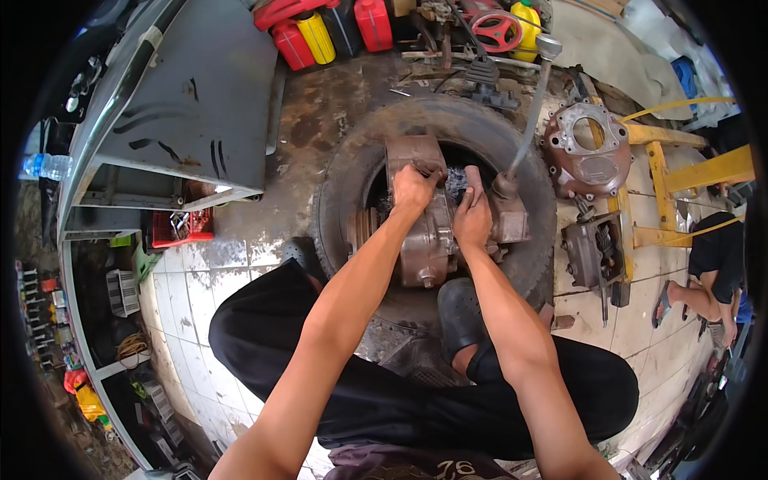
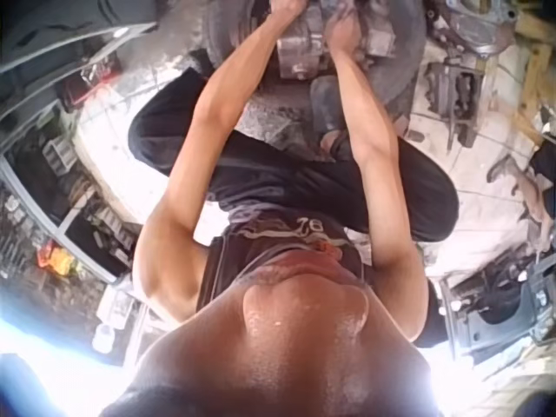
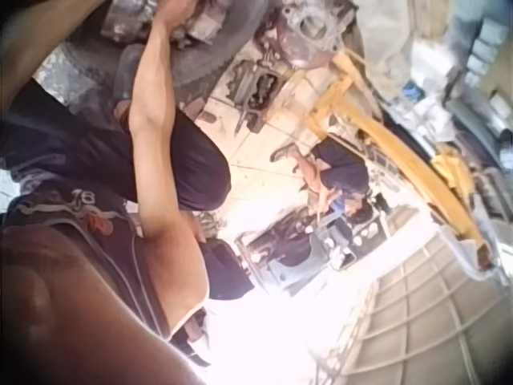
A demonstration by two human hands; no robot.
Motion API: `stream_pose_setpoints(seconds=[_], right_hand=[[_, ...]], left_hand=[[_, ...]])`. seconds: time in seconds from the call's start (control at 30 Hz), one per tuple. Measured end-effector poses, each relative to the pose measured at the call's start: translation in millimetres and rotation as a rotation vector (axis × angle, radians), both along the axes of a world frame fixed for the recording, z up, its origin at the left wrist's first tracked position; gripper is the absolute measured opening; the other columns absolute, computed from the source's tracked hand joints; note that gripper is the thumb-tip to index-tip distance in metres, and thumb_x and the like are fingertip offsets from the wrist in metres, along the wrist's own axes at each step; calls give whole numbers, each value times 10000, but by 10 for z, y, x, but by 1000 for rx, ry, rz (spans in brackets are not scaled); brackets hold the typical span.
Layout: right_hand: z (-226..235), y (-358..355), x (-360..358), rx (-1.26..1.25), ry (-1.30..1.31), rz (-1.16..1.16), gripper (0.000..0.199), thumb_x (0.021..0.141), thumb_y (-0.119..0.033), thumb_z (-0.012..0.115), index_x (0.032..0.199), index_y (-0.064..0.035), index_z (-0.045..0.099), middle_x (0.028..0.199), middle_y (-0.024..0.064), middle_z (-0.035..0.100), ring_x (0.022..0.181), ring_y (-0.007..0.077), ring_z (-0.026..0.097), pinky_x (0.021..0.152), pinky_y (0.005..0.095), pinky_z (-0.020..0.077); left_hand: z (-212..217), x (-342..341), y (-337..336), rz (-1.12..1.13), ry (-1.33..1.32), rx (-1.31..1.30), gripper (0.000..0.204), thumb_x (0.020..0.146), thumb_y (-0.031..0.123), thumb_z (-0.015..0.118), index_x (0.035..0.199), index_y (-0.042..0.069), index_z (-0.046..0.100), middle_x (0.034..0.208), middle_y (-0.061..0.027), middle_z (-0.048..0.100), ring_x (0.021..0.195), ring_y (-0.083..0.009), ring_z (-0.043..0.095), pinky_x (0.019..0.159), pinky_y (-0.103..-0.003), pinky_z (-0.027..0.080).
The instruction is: The person sits on the floor and aligns two metal engine components, likely a cylinder head and a crankcase, resting on a tire. They use both hands to press the parts together and adjust their alignment throughout the video.
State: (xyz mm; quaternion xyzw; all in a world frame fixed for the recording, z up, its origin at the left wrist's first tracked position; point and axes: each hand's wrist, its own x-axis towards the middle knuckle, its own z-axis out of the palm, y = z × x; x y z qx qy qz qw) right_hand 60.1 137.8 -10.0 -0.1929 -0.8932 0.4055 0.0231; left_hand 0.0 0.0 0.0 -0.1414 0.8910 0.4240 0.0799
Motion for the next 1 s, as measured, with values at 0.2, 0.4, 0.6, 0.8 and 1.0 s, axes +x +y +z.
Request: stream_pose_setpoints(seconds=[0.2, 0.4, 0.6, 0.8, 1.0], right_hand=[[-254, 17, -38, 62, 272, 12, 366, 1056, -293, 418, 1227, -15, 584, 1163, 210, 657, 1035, 452, 619, 876, 509, 493], [-131, -31, -37, 9, 148, 8, 366, 1051, -266, 440, 1281, -22, 587, 1222, 206, 663, 1109, 423, 615, 928, 465, 486], [-96, -43, -60, 48, 135, -35, 402, 1037, -331, 461, 1125, 25, 628, 1062, 282, 677, 999, 471, 632, 865, 529, 493], [-92, -25, -50, 53, 78, -4, 375, 1056, -276, 422, 1271, -18, 587, 1219, 220, 659, 1120, 419, 609, 933, 475, 482], [-116, -3, -33, 29, 147, 59, 381, 1063, -190, 385, 1411, -108, 519, 1368, 99, 618, 1209, 362, 580, 974, 428, 473]], left_hand=[[322, -12, -323, -65, 34, -261, 394, 785, 374, 780, 973, 28, 769, 964, -222, 736, 953, -366, 718, 854, -433, 573], [576, -32, -1242, -81, -110, -795, 201, 894, 185, 626, 990, 69, 759, 974, -184, 743, 957, -360, 721, 847, -445, 581], [560, 76, -1439, 36, 47, -388, 348, 793, 414, 789, 960, 109, 794, 952, -191, 744, 922, -350, 723, 816, -429, 574], [240, 96, -502, 17, 48, -99, 311, 773, 439, 806, 949, 183, 811, 946, -166, 748, 893, -353, 716, 823, -427, 564], [323, 166, -700, -31, 82, -420, 265, 856, 366, 706, 1045, 194, 776, 901, -163, 746, 896, -361, 717, 792, -472, 571]])
